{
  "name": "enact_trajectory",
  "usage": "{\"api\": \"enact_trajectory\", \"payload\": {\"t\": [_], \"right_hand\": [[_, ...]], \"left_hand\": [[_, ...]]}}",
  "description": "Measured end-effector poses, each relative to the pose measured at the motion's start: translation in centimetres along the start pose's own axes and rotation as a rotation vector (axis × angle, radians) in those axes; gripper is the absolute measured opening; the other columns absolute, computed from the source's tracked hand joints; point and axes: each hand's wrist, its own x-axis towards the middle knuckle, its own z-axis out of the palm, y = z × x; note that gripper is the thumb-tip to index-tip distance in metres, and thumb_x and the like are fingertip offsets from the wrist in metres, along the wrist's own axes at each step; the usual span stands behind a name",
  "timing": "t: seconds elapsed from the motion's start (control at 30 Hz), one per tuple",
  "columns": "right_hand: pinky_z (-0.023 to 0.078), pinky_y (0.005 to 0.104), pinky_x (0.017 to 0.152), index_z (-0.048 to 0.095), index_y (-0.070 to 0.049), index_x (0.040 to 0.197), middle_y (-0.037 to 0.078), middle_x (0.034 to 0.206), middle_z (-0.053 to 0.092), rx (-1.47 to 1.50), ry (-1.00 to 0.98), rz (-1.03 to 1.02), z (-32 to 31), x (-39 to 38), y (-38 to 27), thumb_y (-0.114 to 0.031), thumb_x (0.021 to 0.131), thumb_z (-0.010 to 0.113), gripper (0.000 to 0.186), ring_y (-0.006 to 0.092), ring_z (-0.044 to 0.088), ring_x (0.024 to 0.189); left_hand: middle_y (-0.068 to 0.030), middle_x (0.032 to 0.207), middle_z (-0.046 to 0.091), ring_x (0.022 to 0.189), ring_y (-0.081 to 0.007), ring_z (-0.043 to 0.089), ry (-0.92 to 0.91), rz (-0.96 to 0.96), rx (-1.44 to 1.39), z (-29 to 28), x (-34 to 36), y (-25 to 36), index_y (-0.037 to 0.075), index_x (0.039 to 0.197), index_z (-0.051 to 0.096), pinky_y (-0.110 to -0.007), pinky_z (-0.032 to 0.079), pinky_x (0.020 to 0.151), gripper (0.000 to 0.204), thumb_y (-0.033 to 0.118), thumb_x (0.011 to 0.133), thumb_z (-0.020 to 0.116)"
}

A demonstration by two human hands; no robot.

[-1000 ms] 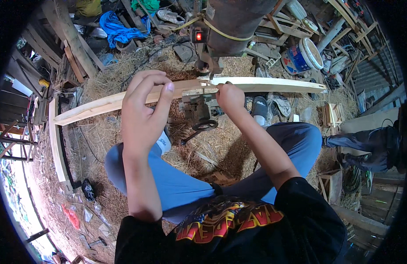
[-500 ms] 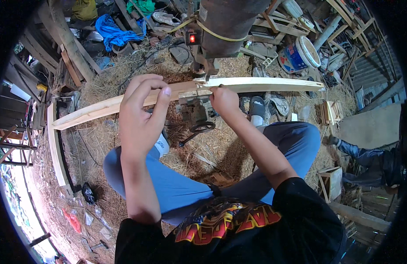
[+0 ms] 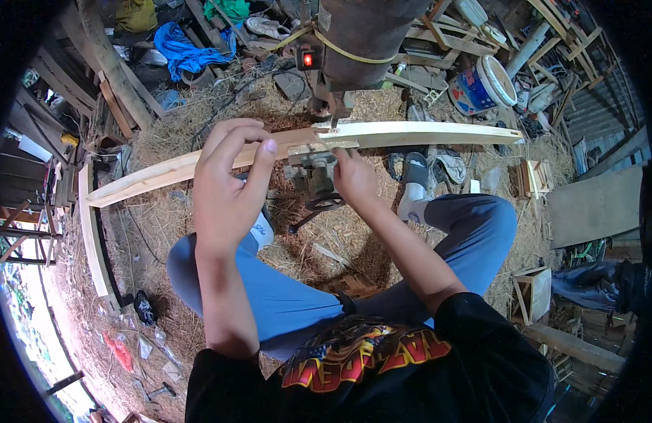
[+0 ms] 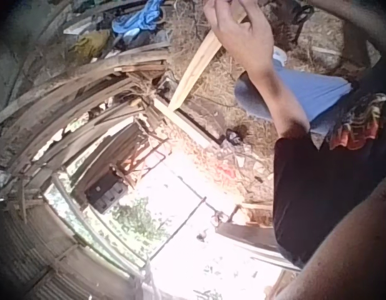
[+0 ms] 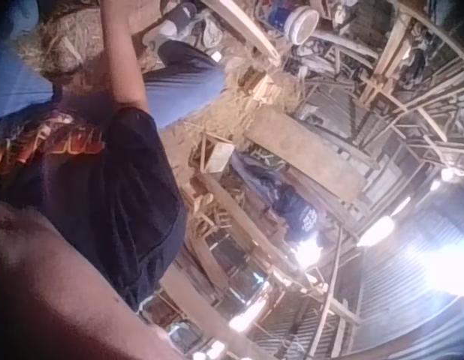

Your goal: The person is using a mortising machine to cut a rectangular hole into a piece of wood, pulling the lever to plunge the chisel and bit into the timber.

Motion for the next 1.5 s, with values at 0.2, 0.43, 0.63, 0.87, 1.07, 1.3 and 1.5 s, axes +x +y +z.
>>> {"api": "enact_trajectory", "payload": {"t": [0.2,0.43,0.63,0.87,1.07,1.3,1.5], "right_hand": [[0.057,0.0535,0.068,0.059,-0.014,0.135,0.020,0.104,0.070,0.059,-0.062,-0.152,3.5,1.8,-0.7,-0.008,0.091,0.057,0.045,0.0408,0.070,0.079],[0.057,0.0527,0.076,0.059,-0.014,0.137,0.019,0.100,0.069,0.034,-0.045,0.187,3.9,-0.5,6.3,-0.008,0.090,0.059,0.047,0.0410,0.070,0.090],[0.055,0.0549,0.081,0.060,-0.012,0.135,0.023,0.110,0.070,0.140,0.340,0.260,2.2,-3.0,9.4,-0.007,0.095,0.057,0.040,0.0457,0.068,0.090],[0.057,0.0525,0.076,0.058,-0.011,0.131,0.022,0.110,0.069,0.476,0.033,0.060,2.3,-5.4,0.3,-0.008,0.088,0.062,0.043,0.0430,0.069,0.090],[0.057,0.0538,0.075,0.053,-0.014,0.140,0.021,0.106,0.068,0.332,-0.170,-0.198,3.1,0.9,-2.7,-0.010,0.090,0.060,0.050,0.0444,0.069,0.086],[0.055,0.0566,0.071,0.056,-0.013,0.139,0.025,0.093,0.071,0.255,-0.007,0.152,6.2,-0.5,4.8,-0.005,0.088,0.057,0.051,0.0456,0.069,0.080],[0.054,0.0564,0.073,0.056,-0.010,0.138,0.028,0.097,0.071,0.268,0.439,0.432,3.1,-4.2,12.9,-0.008,0.095,0.057,0.043,0.0492,0.068,0.086]], "left_hand": [[-0.0150,0.109,0.068,0.103,-0.0287,0.066,-0.006,0.016,-0.001,0.2,0.1,-0.7,-0.003,0.097,0.066,-0.035,0.049,0.093,0.012,0.008,0.094,0.068],[-0.0146,0.109,0.068,0.103,-0.0281,0.066,-0.011,0.002,-0.004,0.1,0.1,-0.6,-0.002,0.098,0.066,-0.034,0.049,0.093,0.012,0.009,0.094,0.069],[-0.0132,0.110,0.068,0.104,-0.0273,0.066,-0.030,-0.013,-0.010,0.0,-0.1,-0.1,-0.001,0.099,0.067,-0.034,0.049,0.093,0.012,0.010,0.095,0.069],[-0.0124,0.109,0.068,0.103,-0.0272,0.066,-0.025,-0.026,0.026,0.1,0.1,-0.2,0.000,0.098,0.067,-0.034,0.050,0.092,0.013,0.012,0.095,0.069],[-0.0135,0.107,0.068,0.103,-0.0278,0.067,-0.023,0.008,0.014,0.1,0.2,-0.4,-0.001,0.099,0.067,-0.034,0.050,0.092,0.014,0.012,0.095,0.068],[-0.0113,0.107,0.070,0.106,-0.0230,0.065,-0.042,-0.042,-0.027,0.6,0.8,0.5,-0.003,0.098,0.066,-0.033,0.047,0.099,0.010,0.007,0.096,0.066],[-0.0114,0.108,0.070,0.106,-0.0234,0.065,-0.083,-0.021,-0.039,0.2,0.5,1.2,-0.003,0.097,0.066,-0.034,0.047,0.098,0.011,0.008,0.096,0.065]]}}
